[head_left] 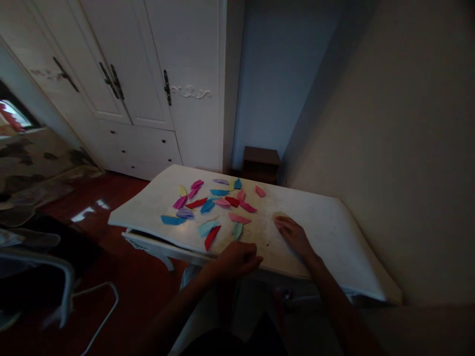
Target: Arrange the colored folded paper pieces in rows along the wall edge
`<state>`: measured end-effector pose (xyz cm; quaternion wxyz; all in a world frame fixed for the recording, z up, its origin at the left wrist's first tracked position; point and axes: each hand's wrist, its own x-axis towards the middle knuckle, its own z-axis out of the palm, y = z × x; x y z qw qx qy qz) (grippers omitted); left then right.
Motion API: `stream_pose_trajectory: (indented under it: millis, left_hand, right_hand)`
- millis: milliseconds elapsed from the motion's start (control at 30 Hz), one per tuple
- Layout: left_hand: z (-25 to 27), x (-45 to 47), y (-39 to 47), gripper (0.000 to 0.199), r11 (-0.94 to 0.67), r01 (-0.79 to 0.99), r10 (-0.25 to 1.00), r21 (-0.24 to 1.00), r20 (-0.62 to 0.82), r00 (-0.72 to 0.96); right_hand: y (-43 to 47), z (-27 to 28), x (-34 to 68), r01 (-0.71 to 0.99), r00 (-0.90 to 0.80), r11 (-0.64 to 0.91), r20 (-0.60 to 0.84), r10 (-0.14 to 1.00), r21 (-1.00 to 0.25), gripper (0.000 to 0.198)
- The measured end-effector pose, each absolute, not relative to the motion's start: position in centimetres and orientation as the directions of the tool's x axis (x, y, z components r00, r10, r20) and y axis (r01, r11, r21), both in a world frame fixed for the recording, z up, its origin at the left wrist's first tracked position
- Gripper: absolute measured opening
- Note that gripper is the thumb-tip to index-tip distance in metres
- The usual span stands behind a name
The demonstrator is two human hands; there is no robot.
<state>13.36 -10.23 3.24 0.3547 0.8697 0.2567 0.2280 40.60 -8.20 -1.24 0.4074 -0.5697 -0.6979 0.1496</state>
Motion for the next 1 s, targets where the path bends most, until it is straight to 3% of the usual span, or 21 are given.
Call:
stream_pose_trajectory:
  millis: [167, 367, 467, 700, 1000]
  left_hand:
    - [1.3, 17.0, -10.4, 0.035, -0.544, 0.228, 0.619, 0.807, 0.202, 0.759]
    - [0.7, 18.8, -8.5, 0.036, -0.421, 0.247, 0.778, 0.873, 0.207, 0.593]
    - [0.4, 18.9, -8.4, 0.037, -0.386, 0.262, 0.819, 0.884, 0.198, 0.539]
    - [0.0, 18.6, -9.3, 0.037, -0.370, 0.318, 0.861, 0.873, 0.193, 0.470]
    - [0.2, 18.7, -9.2, 0.039, -0.333, 0.309, 0.884, 0.891, 0.181, 0.432]
  right_hand:
    - [-11.0, -0.7, 40.6, 0.547, 0.255, 0.181, 0.368, 0.894, -0.817, 0.034]
    - [-13.7, -1.0, 41.2, 0.372, 0.472, 0.088, 0.270, 0.839, -0.924, 0.033]
    - [-13.8, -1.2, 41.3, 0.319, 0.474, 0.063, 0.216, 0.854, -0.946, 0.034]
    - [-13.4, -0.9, 40.8, 0.505, 0.313, 0.062, 0.250, 0.916, -0.861, 0.034]
    - [-13.5, -1.4, 41.0, 0.532, 0.292, 0.067, 0.257, 0.921, -0.844, 0.035]
